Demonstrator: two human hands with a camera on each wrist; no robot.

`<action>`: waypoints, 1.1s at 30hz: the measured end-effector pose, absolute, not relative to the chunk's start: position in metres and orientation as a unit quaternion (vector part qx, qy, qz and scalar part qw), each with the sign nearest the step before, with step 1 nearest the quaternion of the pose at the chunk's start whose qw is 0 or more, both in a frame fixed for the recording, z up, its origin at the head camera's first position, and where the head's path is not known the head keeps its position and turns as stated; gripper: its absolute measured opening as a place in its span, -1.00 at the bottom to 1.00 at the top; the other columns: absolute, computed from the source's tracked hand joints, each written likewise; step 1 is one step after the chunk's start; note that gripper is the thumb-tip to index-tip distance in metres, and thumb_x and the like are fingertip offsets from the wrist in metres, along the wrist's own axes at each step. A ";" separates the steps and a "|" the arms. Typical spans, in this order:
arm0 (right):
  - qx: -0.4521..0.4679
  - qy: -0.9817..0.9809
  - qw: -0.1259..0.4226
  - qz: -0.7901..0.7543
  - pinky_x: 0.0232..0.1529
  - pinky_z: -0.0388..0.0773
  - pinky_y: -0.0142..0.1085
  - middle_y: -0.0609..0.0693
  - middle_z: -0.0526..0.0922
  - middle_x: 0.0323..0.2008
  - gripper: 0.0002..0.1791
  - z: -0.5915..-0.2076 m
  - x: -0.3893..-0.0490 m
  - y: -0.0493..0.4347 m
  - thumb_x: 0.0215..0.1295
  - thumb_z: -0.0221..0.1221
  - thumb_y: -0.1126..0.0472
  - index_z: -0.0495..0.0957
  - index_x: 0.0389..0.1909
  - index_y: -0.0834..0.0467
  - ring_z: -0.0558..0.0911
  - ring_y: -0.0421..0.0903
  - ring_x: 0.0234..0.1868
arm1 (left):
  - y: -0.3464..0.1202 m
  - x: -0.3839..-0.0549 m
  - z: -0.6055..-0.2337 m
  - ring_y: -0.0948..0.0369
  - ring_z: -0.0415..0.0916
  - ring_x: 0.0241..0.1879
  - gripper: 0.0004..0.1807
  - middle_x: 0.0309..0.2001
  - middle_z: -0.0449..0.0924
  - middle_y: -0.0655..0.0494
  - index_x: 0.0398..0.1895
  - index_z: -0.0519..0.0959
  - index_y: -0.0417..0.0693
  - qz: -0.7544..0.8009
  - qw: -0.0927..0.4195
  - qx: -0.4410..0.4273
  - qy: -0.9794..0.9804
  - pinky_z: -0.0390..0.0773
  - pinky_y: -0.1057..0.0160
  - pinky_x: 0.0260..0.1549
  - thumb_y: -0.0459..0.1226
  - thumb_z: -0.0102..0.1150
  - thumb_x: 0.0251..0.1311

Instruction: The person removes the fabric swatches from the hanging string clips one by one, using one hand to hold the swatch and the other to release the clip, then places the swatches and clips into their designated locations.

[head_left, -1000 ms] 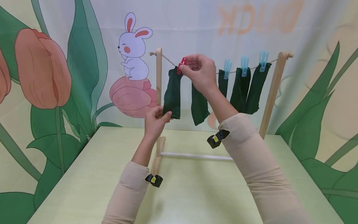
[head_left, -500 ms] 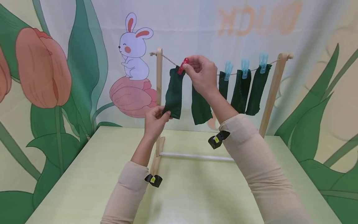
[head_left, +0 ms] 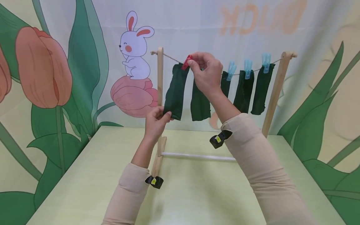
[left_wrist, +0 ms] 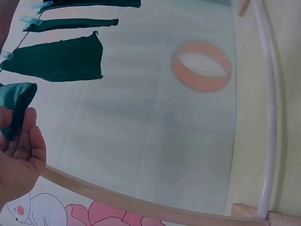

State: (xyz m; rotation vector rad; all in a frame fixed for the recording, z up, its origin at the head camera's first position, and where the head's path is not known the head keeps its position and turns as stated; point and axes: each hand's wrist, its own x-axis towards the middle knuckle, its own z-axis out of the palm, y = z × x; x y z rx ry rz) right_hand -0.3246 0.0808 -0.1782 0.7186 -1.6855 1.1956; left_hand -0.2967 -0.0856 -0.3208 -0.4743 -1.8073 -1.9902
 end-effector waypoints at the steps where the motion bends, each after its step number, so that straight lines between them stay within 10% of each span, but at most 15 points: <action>1: 0.290 -0.683 0.458 0.490 -0.28 0.45 -0.42 0.15 0.65 -0.33 -0.81 -0.178 -0.325 0.081 0.17 0.25 0.31 0.62 -0.27 0.38 0.56 -0.07 -0.39 | -0.086 -0.296 -0.321 0.22 0.56 -0.48 -0.86 -0.44 0.58 -0.14 -0.25 0.52 -0.46 -0.712 0.208 -0.171 -0.649 0.53 0.34 -0.37 -0.48 0.12 0.17; 33: 0.272 -0.655 0.374 0.598 -0.25 0.54 -0.37 0.10 0.63 -0.30 -0.72 -0.226 -0.286 0.126 0.16 0.23 0.38 0.54 -0.12 0.41 0.55 -0.08 -0.34 | -0.095 -0.241 -0.316 0.27 0.49 -0.51 -0.80 -0.48 0.53 -0.01 -0.30 0.53 -0.42 -0.676 0.204 -0.066 -0.705 0.53 0.38 -0.35 -0.50 0.30 -0.01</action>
